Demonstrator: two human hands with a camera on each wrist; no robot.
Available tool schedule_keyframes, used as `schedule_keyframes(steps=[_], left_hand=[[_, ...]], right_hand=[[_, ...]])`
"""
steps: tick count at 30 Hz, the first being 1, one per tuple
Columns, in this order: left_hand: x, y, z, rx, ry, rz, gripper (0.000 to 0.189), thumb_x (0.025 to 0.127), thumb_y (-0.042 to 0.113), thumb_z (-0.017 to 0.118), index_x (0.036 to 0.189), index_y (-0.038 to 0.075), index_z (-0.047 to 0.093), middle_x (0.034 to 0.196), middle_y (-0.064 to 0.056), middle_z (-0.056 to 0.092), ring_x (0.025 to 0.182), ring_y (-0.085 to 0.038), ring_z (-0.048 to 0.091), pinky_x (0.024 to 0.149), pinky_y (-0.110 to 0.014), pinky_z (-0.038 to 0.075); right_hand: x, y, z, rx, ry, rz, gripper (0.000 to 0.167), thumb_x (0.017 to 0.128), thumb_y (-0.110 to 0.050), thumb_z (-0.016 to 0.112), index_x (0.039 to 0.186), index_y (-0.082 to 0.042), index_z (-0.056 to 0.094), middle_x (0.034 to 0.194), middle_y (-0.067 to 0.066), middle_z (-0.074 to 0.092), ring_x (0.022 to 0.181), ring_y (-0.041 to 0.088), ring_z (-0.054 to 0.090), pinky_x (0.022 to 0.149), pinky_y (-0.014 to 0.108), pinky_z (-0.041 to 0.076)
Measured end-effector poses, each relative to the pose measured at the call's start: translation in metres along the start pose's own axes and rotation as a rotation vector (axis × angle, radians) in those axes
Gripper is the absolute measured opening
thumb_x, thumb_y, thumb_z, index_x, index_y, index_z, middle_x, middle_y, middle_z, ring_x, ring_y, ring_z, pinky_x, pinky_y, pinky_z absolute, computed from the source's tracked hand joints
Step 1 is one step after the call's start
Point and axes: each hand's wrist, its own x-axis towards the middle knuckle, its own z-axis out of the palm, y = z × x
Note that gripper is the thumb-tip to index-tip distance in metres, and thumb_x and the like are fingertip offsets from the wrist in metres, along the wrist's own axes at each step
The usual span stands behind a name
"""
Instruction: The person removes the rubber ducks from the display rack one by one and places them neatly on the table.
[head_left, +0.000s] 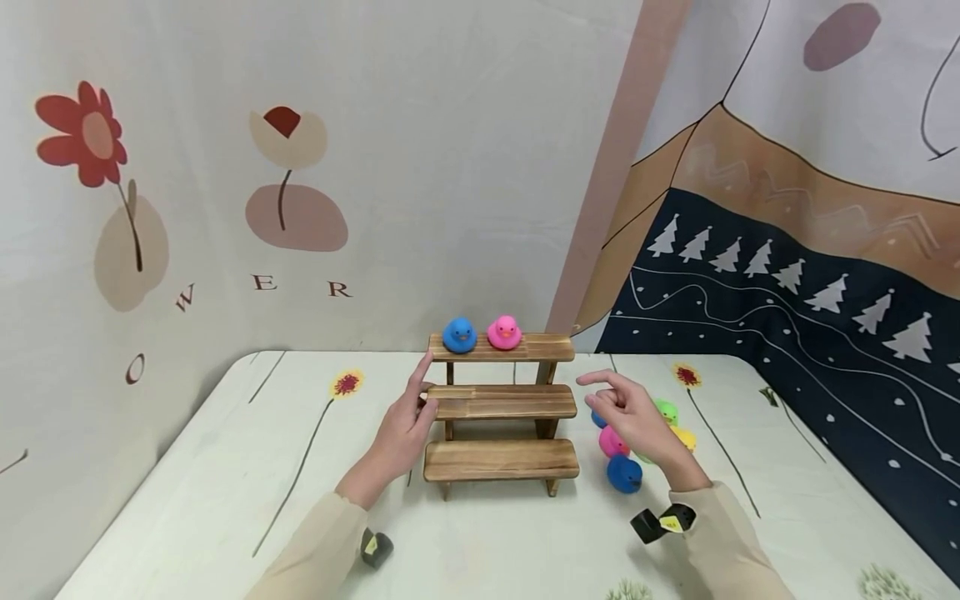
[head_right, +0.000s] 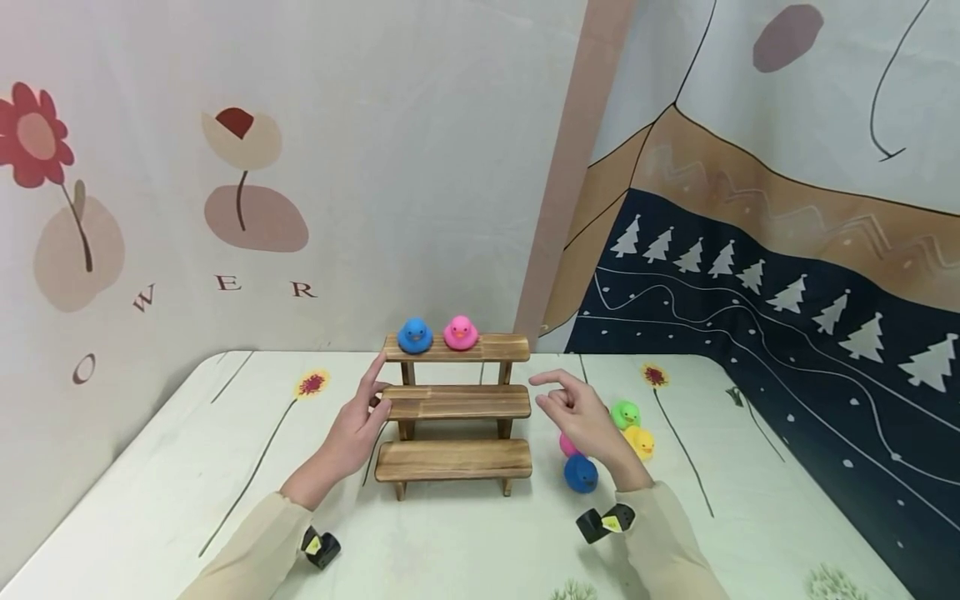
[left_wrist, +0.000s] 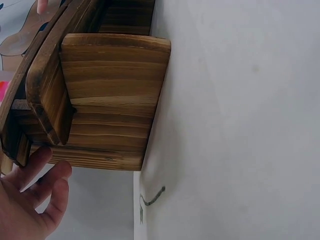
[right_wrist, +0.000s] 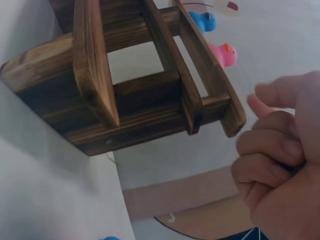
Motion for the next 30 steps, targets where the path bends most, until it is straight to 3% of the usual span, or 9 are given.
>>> schedule_keyframes(steps=[9, 23, 30], left_hand=[[-0.001, 0.001, 0.001, -0.030, -0.023, -0.034, 0.063, 0.101, 0.013, 0.044, 0.155, 0.022, 0.014, 0.110, -0.017, 0.059, 0.082, -0.018, 0.052, 0.075, -0.039, 0.045], [-0.002, 0.003, 0.000, -0.031, -0.022, -0.038, 0.062, 0.101, 0.012, 0.045, 0.155, 0.020, 0.015, 0.113, -0.019, 0.059, 0.084, -0.019, 0.053, 0.076, -0.040, 0.046], [0.000, 0.003, -0.002, -0.026, -0.019, -0.044, 0.063, 0.101, 0.012, 0.044, 0.155, 0.020, 0.014, 0.111, -0.018, 0.059, 0.080, -0.018, 0.051, 0.074, -0.039, 0.045]], right_hand=[[0.008, -0.004, 0.005, 0.024, 0.069, -0.066, 0.027, 0.097, -0.008, 0.054, 0.122, 0.001, 0.056, 0.058, -0.004, 0.034, 0.047, 0.012, 0.036, 0.050, 0.026, 0.035], [0.028, -0.017, 0.018, 0.045, 0.069, -0.071, 0.029, 0.097, -0.011, 0.056, 0.124, -0.001, 0.056, 0.057, -0.002, 0.033, 0.048, 0.012, 0.034, 0.047, 0.026, 0.031], [0.041, -0.023, 0.024, 0.077, 0.137, -0.044, 0.028, 0.096, -0.010, 0.056, 0.122, 0.001, 0.059, 0.056, -0.002, 0.031, 0.048, 0.011, 0.032, 0.053, 0.026, 0.031]])
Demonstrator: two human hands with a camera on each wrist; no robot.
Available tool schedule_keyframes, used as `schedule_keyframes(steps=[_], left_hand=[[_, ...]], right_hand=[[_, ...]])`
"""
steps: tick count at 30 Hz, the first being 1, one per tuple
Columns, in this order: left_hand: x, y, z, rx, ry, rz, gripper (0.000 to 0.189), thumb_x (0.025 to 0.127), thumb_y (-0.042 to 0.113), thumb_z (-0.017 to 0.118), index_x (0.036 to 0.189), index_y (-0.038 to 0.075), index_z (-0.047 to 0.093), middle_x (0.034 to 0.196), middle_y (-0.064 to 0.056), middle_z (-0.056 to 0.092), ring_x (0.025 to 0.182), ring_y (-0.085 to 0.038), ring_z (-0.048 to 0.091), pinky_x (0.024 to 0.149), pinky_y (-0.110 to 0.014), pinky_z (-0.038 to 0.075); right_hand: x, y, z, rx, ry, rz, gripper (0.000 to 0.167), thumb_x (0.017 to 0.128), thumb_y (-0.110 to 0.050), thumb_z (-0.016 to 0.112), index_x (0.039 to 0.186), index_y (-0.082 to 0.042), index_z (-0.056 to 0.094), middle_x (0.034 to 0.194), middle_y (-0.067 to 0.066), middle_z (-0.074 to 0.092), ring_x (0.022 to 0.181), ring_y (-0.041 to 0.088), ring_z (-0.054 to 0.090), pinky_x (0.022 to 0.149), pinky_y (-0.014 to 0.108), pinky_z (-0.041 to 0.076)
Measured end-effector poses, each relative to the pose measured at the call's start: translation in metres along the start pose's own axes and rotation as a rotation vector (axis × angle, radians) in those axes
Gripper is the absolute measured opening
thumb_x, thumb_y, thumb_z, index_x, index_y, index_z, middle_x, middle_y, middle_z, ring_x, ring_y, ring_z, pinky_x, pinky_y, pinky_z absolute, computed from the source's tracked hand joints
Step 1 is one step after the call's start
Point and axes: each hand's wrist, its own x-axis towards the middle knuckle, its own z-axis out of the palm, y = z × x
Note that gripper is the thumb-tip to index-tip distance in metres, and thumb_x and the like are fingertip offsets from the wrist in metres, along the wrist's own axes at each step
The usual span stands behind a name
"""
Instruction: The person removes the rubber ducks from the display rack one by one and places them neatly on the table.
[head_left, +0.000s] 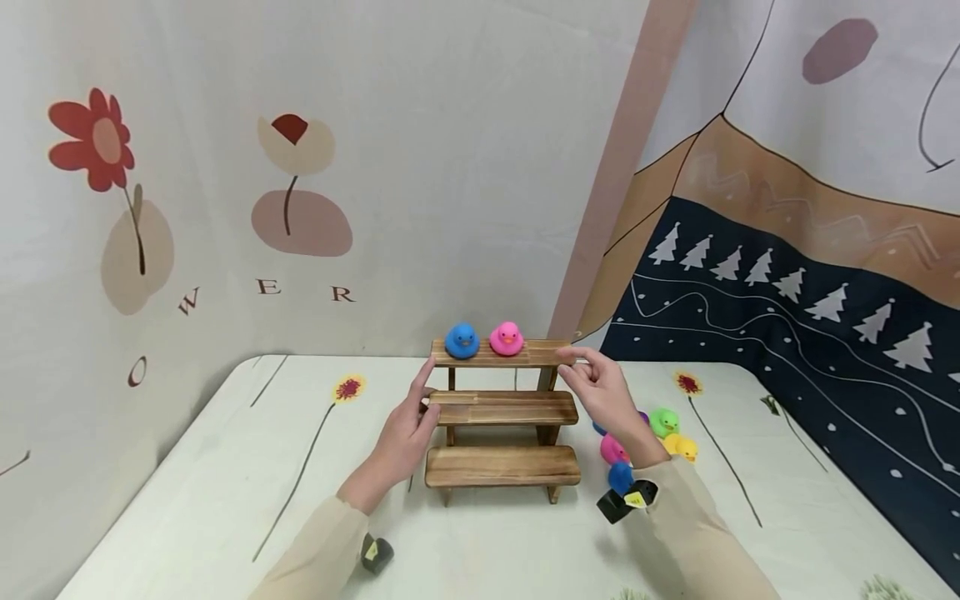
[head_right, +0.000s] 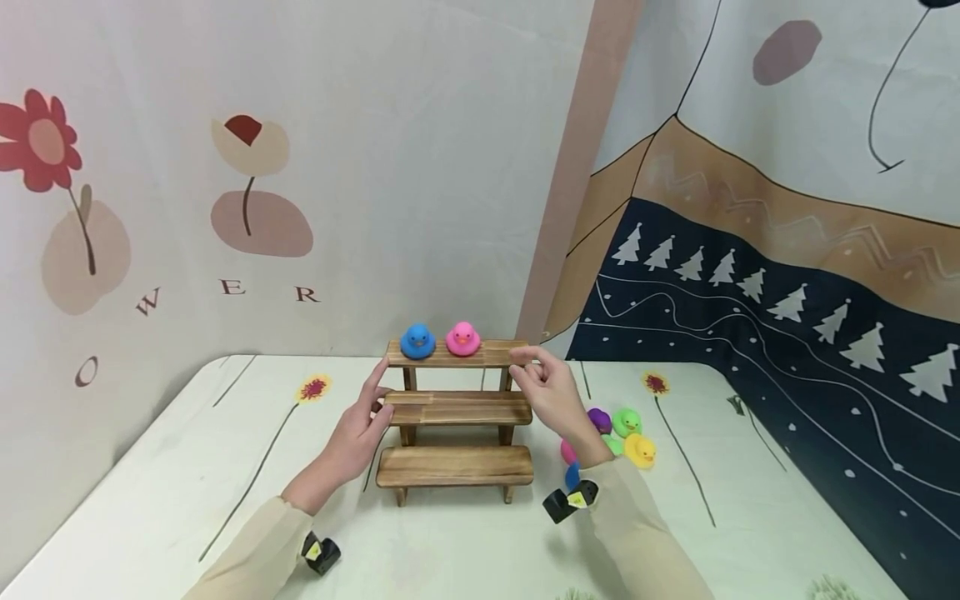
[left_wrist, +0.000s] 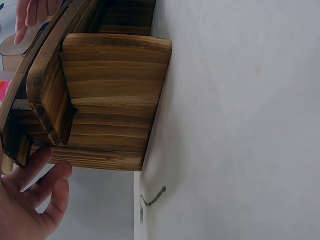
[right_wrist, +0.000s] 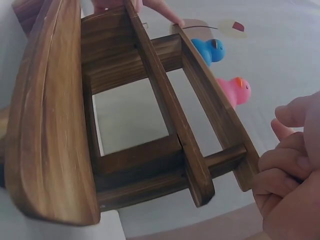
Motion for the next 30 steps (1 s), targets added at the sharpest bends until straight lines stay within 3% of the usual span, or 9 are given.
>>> schedule_keyframes(steps=[9, 17, 24, 30], left_hand=[[0.000, 0.000, 0.000, -0.007, -0.004, -0.005, 0.063, 0.101, 0.013, 0.045, 0.155, 0.022, 0.013, 0.111, -0.018, 0.059, 0.083, -0.021, 0.053, 0.075, -0.040, 0.046], [0.000, 0.001, 0.000, -0.014, -0.001, -0.002, 0.063, 0.100, 0.012, 0.045, 0.155, 0.020, 0.015, 0.111, -0.018, 0.059, 0.080, -0.017, 0.051, 0.074, -0.038, 0.045], [0.000, -0.001, 0.002, -0.004, -0.002, 0.001, 0.062, 0.101, 0.012, 0.045, 0.155, 0.020, 0.015, 0.111, -0.018, 0.059, 0.080, -0.017, 0.051, 0.074, -0.038, 0.046], [0.000, 0.001, 0.001, -0.008, -0.001, -0.011, 0.063, 0.101, 0.012, 0.045, 0.155, 0.021, 0.014, 0.112, -0.019, 0.059, 0.083, -0.019, 0.053, 0.076, -0.040, 0.046]], right_hand=[[0.010, 0.000, 0.008, 0.042, 0.025, -0.024, 0.027, 0.095, -0.007, 0.058, 0.119, 0.004, 0.060, 0.056, -0.004, 0.030, 0.050, 0.007, 0.031, 0.051, 0.023, 0.028], [0.015, -0.003, 0.013, 0.116, -0.003, -0.052, 0.028, 0.095, -0.005, 0.057, 0.121, 0.005, 0.058, 0.056, -0.005, 0.030, 0.049, 0.007, 0.029, 0.050, 0.022, 0.027], [0.022, -0.011, 0.016, 0.091, -0.020, 0.006, 0.030, 0.096, -0.010, 0.058, 0.124, -0.001, 0.058, 0.057, -0.003, 0.033, 0.049, 0.009, 0.030, 0.050, 0.023, 0.027], [0.028, -0.015, 0.020, 0.091, -0.019, -0.039, 0.028, 0.095, -0.009, 0.058, 0.122, -0.001, 0.059, 0.058, -0.004, 0.033, 0.052, 0.009, 0.032, 0.054, 0.023, 0.029]])
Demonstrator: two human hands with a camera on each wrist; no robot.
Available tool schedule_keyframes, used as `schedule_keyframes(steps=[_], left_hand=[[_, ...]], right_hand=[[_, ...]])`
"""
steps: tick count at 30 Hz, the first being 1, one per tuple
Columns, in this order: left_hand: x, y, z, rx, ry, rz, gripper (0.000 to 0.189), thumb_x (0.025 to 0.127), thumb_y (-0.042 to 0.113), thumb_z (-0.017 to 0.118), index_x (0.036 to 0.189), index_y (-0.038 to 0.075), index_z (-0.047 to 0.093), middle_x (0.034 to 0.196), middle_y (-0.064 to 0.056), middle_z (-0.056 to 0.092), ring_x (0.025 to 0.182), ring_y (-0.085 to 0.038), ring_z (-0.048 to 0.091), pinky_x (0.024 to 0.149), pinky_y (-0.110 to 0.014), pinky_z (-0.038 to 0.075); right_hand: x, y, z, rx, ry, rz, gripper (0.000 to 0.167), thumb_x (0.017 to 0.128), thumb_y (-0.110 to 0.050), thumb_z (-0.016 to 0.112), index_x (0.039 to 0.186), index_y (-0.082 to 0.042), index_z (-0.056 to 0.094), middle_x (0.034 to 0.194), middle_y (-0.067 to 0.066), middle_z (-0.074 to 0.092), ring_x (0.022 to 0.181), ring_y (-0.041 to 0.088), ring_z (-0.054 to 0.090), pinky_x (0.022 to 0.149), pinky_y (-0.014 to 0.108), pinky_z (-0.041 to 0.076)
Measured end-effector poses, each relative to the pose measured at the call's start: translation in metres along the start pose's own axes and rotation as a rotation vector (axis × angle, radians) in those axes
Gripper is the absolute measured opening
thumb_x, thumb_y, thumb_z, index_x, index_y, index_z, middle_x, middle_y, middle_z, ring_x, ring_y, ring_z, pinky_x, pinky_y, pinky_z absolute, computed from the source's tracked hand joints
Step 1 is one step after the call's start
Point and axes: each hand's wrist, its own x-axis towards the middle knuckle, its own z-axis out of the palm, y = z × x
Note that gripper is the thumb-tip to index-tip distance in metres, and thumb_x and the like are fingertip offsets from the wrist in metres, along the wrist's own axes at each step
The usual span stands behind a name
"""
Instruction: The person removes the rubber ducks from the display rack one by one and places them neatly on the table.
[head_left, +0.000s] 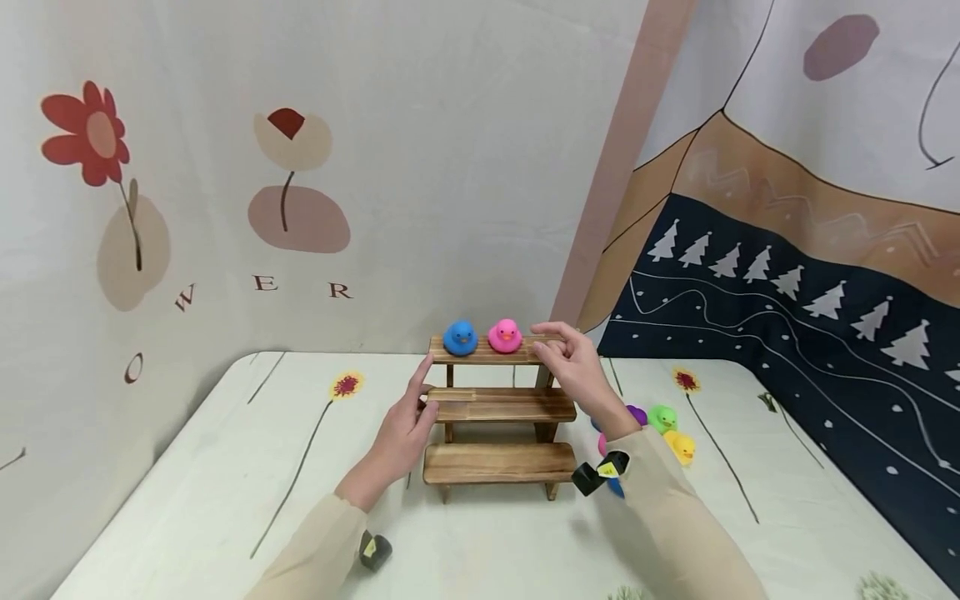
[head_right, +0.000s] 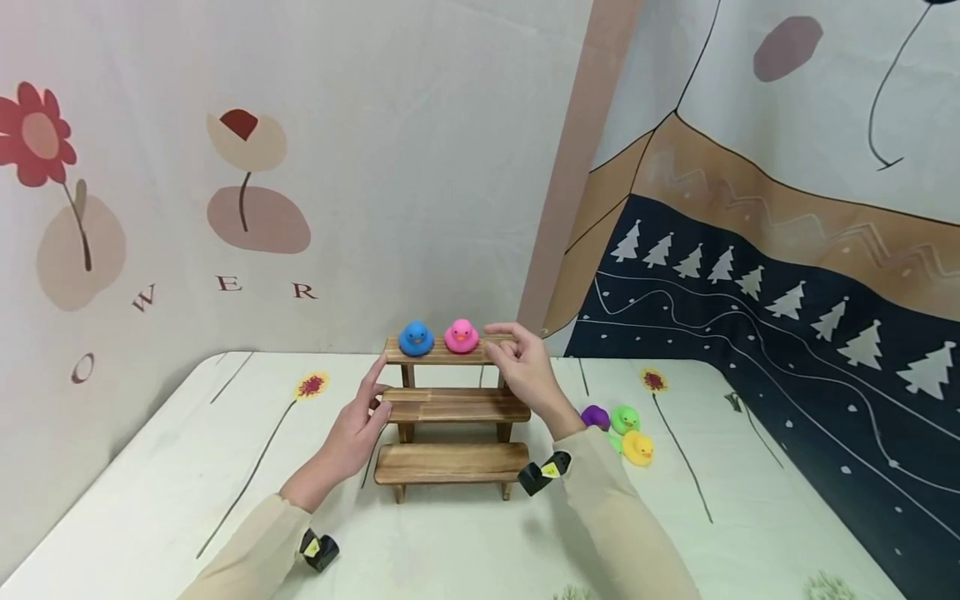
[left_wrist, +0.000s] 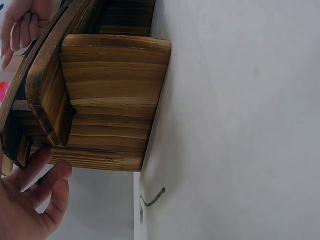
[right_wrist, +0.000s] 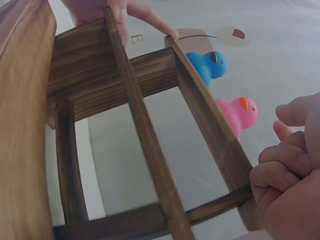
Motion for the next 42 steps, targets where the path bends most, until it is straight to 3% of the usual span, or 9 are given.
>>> schedule_keyframes(steps=[5, 10, 26, 42], left_hand=[[0.001, 0.000, 0.000, -0.012, 0.000, 0.001, 0.064, 0.101, 0.012, 0.044, 0.155, 0.022, 0.013, 0.114, -0.019, 0.059, 0.086, -0.021, 0.054, 0.078, -0.041, 0.046], [0.003, 0.001, 0.000, -0.010, 0.005, 0.009, 0.063, 0.101, 0.012, 0.044, 0.155, 0.022, 0.013, 0.112, -0.019, 0.059, 0.087, -0.021, 0.055, 0.078, -0.042, 0.046], [0.005, 0.002, -0.003, -0.010, 0.003, 0.010, 0.063, 0.100, 0.011, 0.044, 0.155, 0.021, 0.013, 0.112, -0.020, 0.059, 0.088, -0.023, 0.055, 0.079, -0.042, 0.046], [0.000, -0.001, 0.000, -0.004, 0.003, 0.005, 0.064, 0.100, 0.010, 0.044, 0.155, 0.021, 0.014, 0.112, -0.019, 0.058, 0.081, -0.018, 0.051, 0.074, -0.039, 0.046]], right_hand=[[0.007, -0.003, 0.005, 0.024, -0.007, -0.063, 0.025, 0.095, -0.005, 0.057, 0.118, 0.004, 0.059, 0.057, -0.004, 0.031, 0.051, 0.007, 0.030, 0.053, 0.022, 0.029], [0.016, -0.008, 0.007, 0.045, -0.009, -0.075, 0.027, 0.094, -0.004, 0.057, 0.119, 0.005, 0.058, 0.056, -0.005, 0.031, 0.051, 0.007, 0.034, 0.057, 0.020, 0.037], [0.035, -0.016, 0.012, -0.063, -0.104, 0.001, 0.039, 0.094, -0.017, 0.062, 0.129, -0.001, 0.056, 0.052, -0.004, 0.031, 0.046, 0.009, 0.028, 0.047, 0.024, 0.026], [0.033, -0.015, 0.022, -0.198, -0.104, 0.066, 0.039, 0.097, -0.025, 0.056, 0.130, -0.002, 0.057, 0.049, -0.003, 0.033, 0.041, 0.008, 0.028, 0.043, 0.024, 0.024]])
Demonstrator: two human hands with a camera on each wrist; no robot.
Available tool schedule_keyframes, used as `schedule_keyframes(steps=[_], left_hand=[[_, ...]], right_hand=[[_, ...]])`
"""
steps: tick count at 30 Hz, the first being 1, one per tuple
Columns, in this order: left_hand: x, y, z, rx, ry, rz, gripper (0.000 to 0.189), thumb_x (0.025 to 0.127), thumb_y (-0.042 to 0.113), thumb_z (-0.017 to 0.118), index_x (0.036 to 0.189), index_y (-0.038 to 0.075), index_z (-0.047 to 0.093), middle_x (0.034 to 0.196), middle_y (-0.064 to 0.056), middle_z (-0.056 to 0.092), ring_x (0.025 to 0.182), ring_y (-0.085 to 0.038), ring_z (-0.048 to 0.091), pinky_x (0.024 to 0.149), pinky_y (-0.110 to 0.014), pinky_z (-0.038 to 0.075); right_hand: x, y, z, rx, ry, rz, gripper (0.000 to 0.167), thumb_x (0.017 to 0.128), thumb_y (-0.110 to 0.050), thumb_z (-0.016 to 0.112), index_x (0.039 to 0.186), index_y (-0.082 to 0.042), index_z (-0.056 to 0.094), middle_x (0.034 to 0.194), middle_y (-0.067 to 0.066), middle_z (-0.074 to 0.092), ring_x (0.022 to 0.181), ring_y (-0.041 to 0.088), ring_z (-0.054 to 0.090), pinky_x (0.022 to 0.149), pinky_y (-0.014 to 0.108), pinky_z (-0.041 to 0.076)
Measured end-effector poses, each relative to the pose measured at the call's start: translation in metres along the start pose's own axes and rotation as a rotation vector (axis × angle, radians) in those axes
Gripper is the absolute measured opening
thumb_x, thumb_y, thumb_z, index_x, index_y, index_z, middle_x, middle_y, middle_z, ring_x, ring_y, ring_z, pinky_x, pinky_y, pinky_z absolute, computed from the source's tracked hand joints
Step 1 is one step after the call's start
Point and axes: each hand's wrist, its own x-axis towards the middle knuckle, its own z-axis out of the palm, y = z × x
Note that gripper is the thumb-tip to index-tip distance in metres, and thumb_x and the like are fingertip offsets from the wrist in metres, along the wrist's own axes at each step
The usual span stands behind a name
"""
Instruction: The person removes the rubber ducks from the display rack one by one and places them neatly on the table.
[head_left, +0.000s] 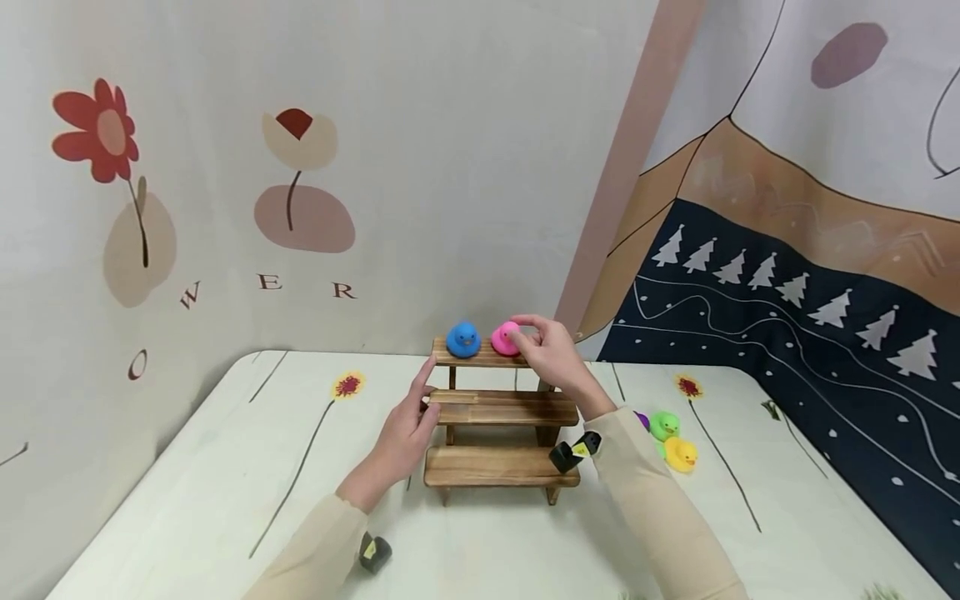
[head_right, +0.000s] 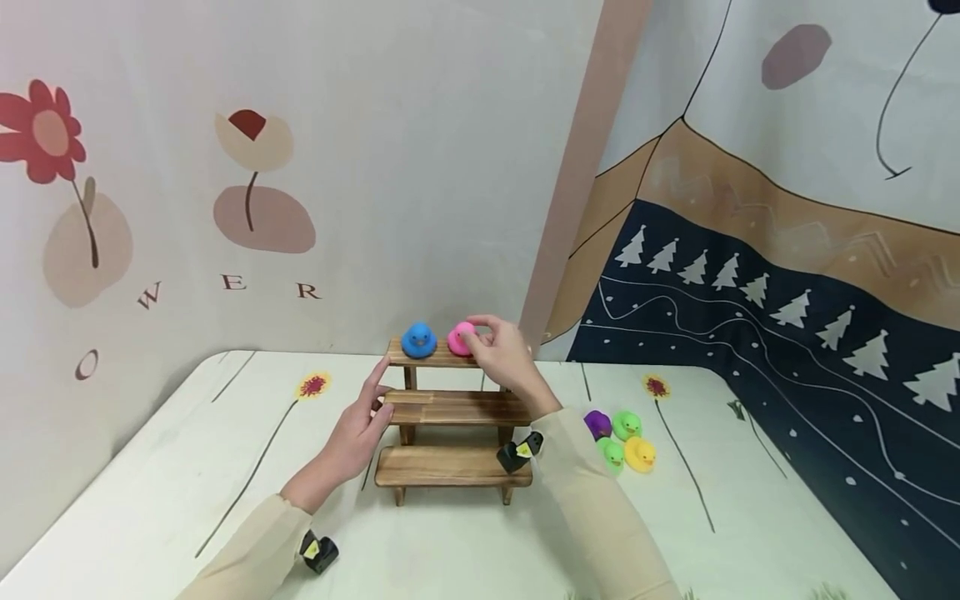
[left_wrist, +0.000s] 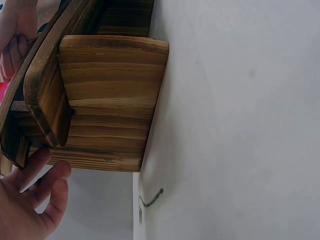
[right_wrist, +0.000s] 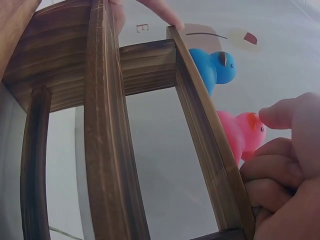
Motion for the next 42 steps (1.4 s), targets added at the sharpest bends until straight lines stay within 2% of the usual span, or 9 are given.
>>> schedule_keyframes(steps=[9, 19, 25, 32, 42], left_hand=[[0.000, -0.001, 0.000, 0.004, 0.008, 0.002, 0.064, 0.100, 0.010, 0.045, 0.155, 0.022, 0.015, 0.111, -0.018, 0.058, 0.077, -0.014, 0.049, 0.072, -0.036, 0.045], [-0.001, -0.002, 0.000, -0.005, 0.004, -0.006, 0.065, 0.100, 0.009, 0.045, 0.155, 0.023, 0.014, 0.112, -0.017, 0.058, 0.077, -0.014, 0.049, 0.071, -0.033, 0.045], [-0.001, -0.001, 0.000, -0.008, -0.002, -0.002, 0.065, 0.100, 0.010, 0.045, 0.155, 0.023, 0.014, 0.111, -0.016, 0.058, 0.076, -0.013, 0.048, 0.069, -0.031, 0.044], [0.002, 0.001, 0.000, 0.002, -0.002, 0.008, 0.064, 0.100, 0.010, 0.044, 0.155, 0.023, 0.013, 0.112, -0.017, 0.058, 0.079, -0.016, 0.050, 0.073, -0.036, 0.045], [0.001, 0.002, -0.001, -0.003, -0.004, -0.014, 0.064, 0.100, 0.010, 0.044, 0.155, 0.023, 0.014, 0.114, -0.019, 0.058, 0.083, -0.018, 0.052, 0.076, -0.039, 0.046]], right_hand=[[0.000, -0.002, 0.003, -0.032, 0.020, 0.007, 0.038, 0.097, -0.028, 0.056, 0.124, -0.001, 0.061, 0.050, -0.003, 0.031, 0.037, 0.002, 0.026, 0.043, 0.026, 0.022], [-0.002, -0.003, 0.002, -0.055, -0.027, 0.033, 0.036, 0.097, -0.026, 0.057, 0.123, -0.002, 0.060, 0.051, -0.002, 0.034, 0.042, 0.012, 0.030, 0.044, 0.025, 0.024], [-0.005, -0.005, -0.001, -0.078, -0.065, 0.035, 0.036, 0.098, -0.026, 0.056, 0.124, -0.001, 0.059, 0.052, -0.002, 0.034, 0.043, 0.013, 0.030, 0.045, 0.025, 0.024], [-0.007, -0.009, -0.007, -0.096, -0.087, 0.016, 0.034, 0.098, -0.022, 0.055, 0.124, 0.001, 0.059, 0.053, -0.002, 0.034, 0.044, 0.012, 0.029, 0.046, 0.025, 0.024], [-0.016, -0.008, -0.012, -0.047, -0.127, 0.026, 0.035, 0.098, -0.020, 0.054, 0.126, 0.002, 0.058, 0.056, -0.001, 0.034, 0.050, 0.015, 0.031, 0.047, 0.026, 0.025]])
